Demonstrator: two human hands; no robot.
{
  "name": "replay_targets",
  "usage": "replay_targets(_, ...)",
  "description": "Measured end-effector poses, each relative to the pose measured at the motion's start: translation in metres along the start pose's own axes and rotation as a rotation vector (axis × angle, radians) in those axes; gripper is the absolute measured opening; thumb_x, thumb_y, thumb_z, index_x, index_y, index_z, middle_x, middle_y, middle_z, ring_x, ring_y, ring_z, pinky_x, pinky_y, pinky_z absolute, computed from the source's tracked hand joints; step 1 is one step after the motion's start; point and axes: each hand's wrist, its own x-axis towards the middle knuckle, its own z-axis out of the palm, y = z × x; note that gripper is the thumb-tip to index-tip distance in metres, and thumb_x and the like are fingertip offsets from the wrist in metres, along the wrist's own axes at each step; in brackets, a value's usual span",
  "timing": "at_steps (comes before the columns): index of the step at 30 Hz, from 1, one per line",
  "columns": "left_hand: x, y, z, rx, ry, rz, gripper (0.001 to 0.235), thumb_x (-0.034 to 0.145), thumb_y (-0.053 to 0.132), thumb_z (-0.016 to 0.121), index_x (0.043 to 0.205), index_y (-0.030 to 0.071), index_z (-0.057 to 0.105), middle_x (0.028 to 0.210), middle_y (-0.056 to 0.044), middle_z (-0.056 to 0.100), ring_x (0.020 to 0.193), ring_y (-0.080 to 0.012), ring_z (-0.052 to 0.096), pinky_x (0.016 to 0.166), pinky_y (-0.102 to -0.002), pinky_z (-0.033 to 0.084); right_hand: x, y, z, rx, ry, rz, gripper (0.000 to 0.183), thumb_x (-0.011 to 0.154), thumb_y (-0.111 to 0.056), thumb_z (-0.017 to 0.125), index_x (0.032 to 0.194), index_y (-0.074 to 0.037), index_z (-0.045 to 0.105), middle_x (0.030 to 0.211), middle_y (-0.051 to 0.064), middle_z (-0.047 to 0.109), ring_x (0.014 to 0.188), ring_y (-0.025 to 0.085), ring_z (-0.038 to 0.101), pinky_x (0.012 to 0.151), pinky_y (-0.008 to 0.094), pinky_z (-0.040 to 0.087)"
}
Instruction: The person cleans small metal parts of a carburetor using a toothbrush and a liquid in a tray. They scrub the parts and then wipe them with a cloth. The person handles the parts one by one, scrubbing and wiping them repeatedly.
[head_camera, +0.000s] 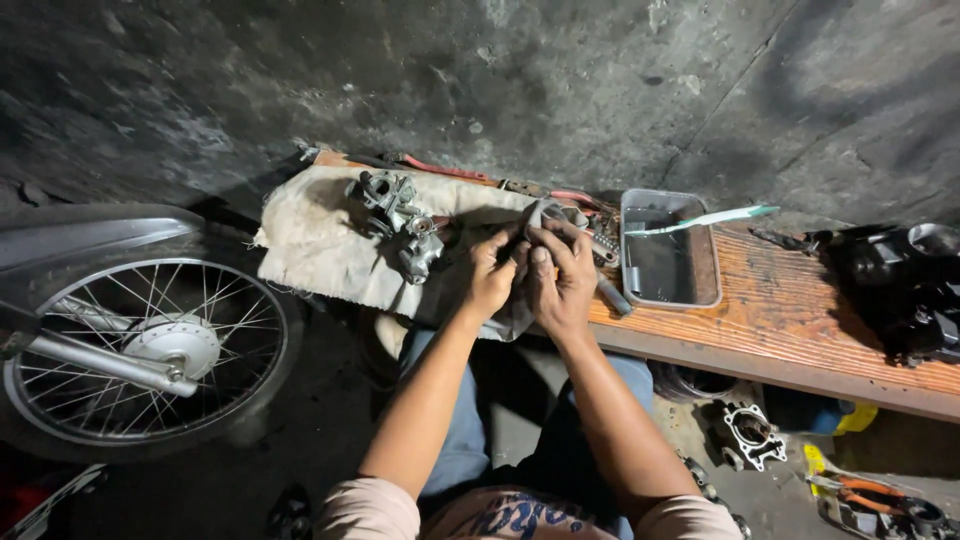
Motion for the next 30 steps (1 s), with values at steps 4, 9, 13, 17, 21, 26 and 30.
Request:
replay_targets(4, -0.005, -0.036, -0.01, -0.032, -0.045, -0.048, 0.01, 0.092, 0.007, 0.07, 0.098, 0.002, 0.077, 0.069, -0.006, 0.066, 0.067, -0.0113, 0.057, 0.058, -0.029, 0.05, -0.007, 0.032, 0.005, 0.056, 0.017, 0.02, 0.023, 0.104, -0.018, 0.061, 0.119, -0.007, 0.076, 0.119, 0.021, 0.065, 0.113, 0.04, 0.067, 0.098, 0.049, 0.051)
replay_targets(9, 0.0, -0.031, -0.008, -0.022, -0.143, -0.11, 0.01, 0.093, 0.017, 0.076, 0.092, 0.007, 0.079, 0.068, 0.0, 0.068, 0.069, -0.0045, 0.056, 0.06, -0.022, 0.05, 0.0, 0.04, 0.004, 0.176, 0.058, 0.087, 0.024, 0.096, -0.017, 0.074, 0.112, 0.001, 0.076, 0.104, 0.017, 0.067, 0.105, 0.032, 0.067, 0.097, 0.044, 0.051)
replay_targets(13, 0.001, -0.028, -0.009, 0.003, -0.187, -0.113, 0.015, 0.097, 0.017, 0.072, 0.088, 0.006, 0.078, 0.067, -0.001, 0.066, 0.069, -0.0054, 0.052, 0.06, -0.023, 0.048, 0.0, 0.041, 0.006, 0.126, 0.066, 0.129, 0.014, 0.093, -0.011, 0.076, 0.101, -0.001, 0.077, 0.094, 0.014, 0.065, 0.091, 0.028, 0.066, 0.09, 0.042, 0.051)
replay_targets(17, 0.001, -0.039, -0.013, -0.016, -0.195, -0.087, 0.017, 0.097, 0.018, 0.071, 0.086, 0.006, 0.076, 0.068, -0.002, 0.066, 0.071, -0.0062, 0.053, 0.063, -0.023, 0.048, -0.004, 0.049, 0.01, 0.063, 0.099, 0.174, 0.003, 0.093, -0.003, 0.075, 0.095, -0.002, 0.077, 0.086, 0.012, 0.064, 0.08, 0.026, 0.064, 0.082, 0.039, 0.05)
replay_targets(21, 0.002, -0.042, -0.013, -0.048, -0.207, -0.086, 0.02, 0.099, 0.017, 0.069, 0.083, 0.005, 0.072, 0.069, -0.001, 0.065, 0.074, -0.0062, 0.052, 0.065, -0.022, 0.046, -0.007, 0.055, 0.012, 0.025, 0.134, 0.215, 0.002, 0.094, -0.004, 0.074, 0.095, -0.003, 0.076, 0.081, 0.011, 0.06, 0.076, 0.022, 0.061, 0.078, 0.036, 0.049)
replay_targets(26, -0.006, -0.056, -0.017, -0.114, -0.147, -0.134, 0.022, 0.098, 0.02, 0.072, 0.112, 0.003, 0.074, 0.096, -0.006, 0.075, 0.094, -0.0085, 0.059, 0.087, -0.03, 0.052, -0.008, 0.047, 0.012, 0.052, 0.213, 0.337, 0.006, 0.099, -0.005, 0.071, 0.099, 0.001, 0.072, 0.079, 0.013, 0.063, 0.078, 0.017, 0.057, 0.074, 0.036, 0.05)
replay_targets(30, -0.005, -0.054, -0.017, -0.165, -0.093, -0.185, 0.024, 0.099, 0.018, 0.07, 0.117, 0.003, 0.072, 0.105, -0.004, 0.073, 0.1, -0.0097, 0.06, 0.092, -0.029, 0.052, -0.009, 0.045, 0.013, 0.122, 0.342, 0.351, 0.015, 0.097, -0.007, 0.075, 0.109, 0.001, 0.069, 0.089, 0.015, 0.069, 0.087, 0.019, 0.062, 0.081, 0.039, 0.053)
